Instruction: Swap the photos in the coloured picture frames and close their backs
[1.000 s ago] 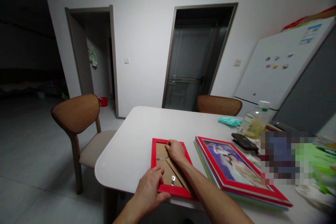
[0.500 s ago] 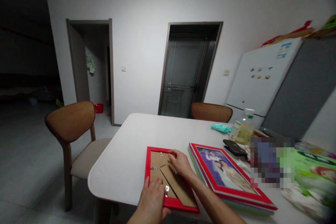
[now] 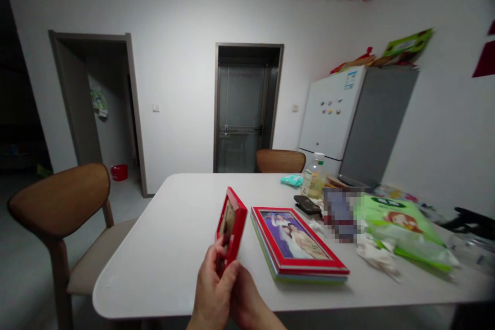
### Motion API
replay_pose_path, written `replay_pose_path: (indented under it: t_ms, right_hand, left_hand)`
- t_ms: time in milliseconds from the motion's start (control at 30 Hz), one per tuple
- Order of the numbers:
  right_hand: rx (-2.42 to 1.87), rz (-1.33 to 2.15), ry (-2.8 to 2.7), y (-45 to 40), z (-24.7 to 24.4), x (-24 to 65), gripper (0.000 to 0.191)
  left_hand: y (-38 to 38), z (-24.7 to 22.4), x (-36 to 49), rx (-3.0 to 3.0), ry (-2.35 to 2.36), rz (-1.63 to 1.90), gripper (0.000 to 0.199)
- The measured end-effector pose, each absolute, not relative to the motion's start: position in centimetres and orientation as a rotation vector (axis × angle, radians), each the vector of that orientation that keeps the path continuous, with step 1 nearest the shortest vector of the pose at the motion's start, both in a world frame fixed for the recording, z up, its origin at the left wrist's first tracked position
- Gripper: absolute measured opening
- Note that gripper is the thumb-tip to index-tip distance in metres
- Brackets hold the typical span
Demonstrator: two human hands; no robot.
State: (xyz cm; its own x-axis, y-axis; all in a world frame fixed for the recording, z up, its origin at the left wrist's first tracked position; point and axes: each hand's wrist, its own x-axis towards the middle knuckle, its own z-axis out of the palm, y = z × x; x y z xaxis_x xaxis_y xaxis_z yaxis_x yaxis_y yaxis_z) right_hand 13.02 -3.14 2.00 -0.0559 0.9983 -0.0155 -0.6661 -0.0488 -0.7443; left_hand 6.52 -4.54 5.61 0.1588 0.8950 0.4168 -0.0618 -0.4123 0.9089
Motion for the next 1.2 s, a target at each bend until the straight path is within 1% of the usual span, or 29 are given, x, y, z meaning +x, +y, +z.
replay_pose_path:
  t_ms: [67, 100, 200, 233, 267, 333, 467, 567, 667, 767, 867, 967, 1067, 1200]
  right_hand:
    - [-0.655, 1.407, -0.635, -3.2, 3.0, 14.3, 0.025]
    - [-0.689, 1.342, -0.636, -3.1, 3.6, 15.6, 0.025]
    - [-0.907, 1.124, -0.759, -2.5, 5.4, 21.3, 0.033]
    - [-1.033, 1.045, -0.841, -2.3, 5.9, 23.5, 0.038]
    - [-1.187, 0.985, -0.910, -2.0, 6.4, 25.8, 0.041]
    - [-1.379, 0.877, -0.996, -1.4, 7.1, 30.1, 0.047]
    - [-1.595, 0.765, -1.094, -0.3, 7.1, 36.7, 0.052]
    - [-1.709, 0.747, -1.150, 0.1, 6.3, 39.4, 0.050]
    - [-1.741, 0.710, -1.169, 0.3, 5.2, 40.6, 0.045]
    - [-1.689, 0.728, -1.183, 0.1, 4.3, 41.0, 0.044]
    - [-1.602, 0.931, -1.194, -0.6, 3.6, 41.2, 0.043]
    - [-1.592, 1.059, -1.161, -1.3, 3.1, 40.9, 0.034]
    - [-1.600, 1.007, -1.177, -1.1, 2.8, 39.4, 0.030]
    - [-1.570, 0.978, -1.249, 0.8, 2.9, 35.0, 0.035]
  left_hand:
    - [-4.6, 6.4, 7.7, 1.548, 0.772, 1.386, 0.016]
    - [-4.5, 7.1, 8.2, 1.521, 0.745, 1.406, 0.022]
    - [-4.0, 9.5, 9.3, 1.408, 0.628, 1.459, 0.056]
    - [-3.7, 10.1, 9.6, 1.386, 0.591, 1.438, 0.062]
    - [-3.4, 10.5, 10.1, 1.376, 0.563, 1.398, 0.064]
    - [-2.7, 10.2, 11.4, 1.376, 0.546, 1.306, 0.060]
    - [-1.5, 6.4, 14.9, 1.409, 0.629, 1.162, 0.054]
    - [-1.0, 3.8, 16.9, 1.584, 0.843, 1.067, 0.053]
    - [-1.2, 2.8, 17.6, 1.815, 1.075, 0.959, 0.051]
    - [-1.6, 2.7, 17.6, 1.918, 1.117, 0.890, 0.054]
    - [-2.0, 2.3, 17.4, 1.933, 1.080, 0.895, 0.063]
    - [-1.9, 1.4, 17.1, 1.935, 1.026, 0.874, 0.078]
    - [-1.0, 0.5, 16.1, 1.975, 1.042, 0.883, 0.084]
    - [1.8, 0.3, 12.5, 2.012, 1.129, 0.928, 0.082]
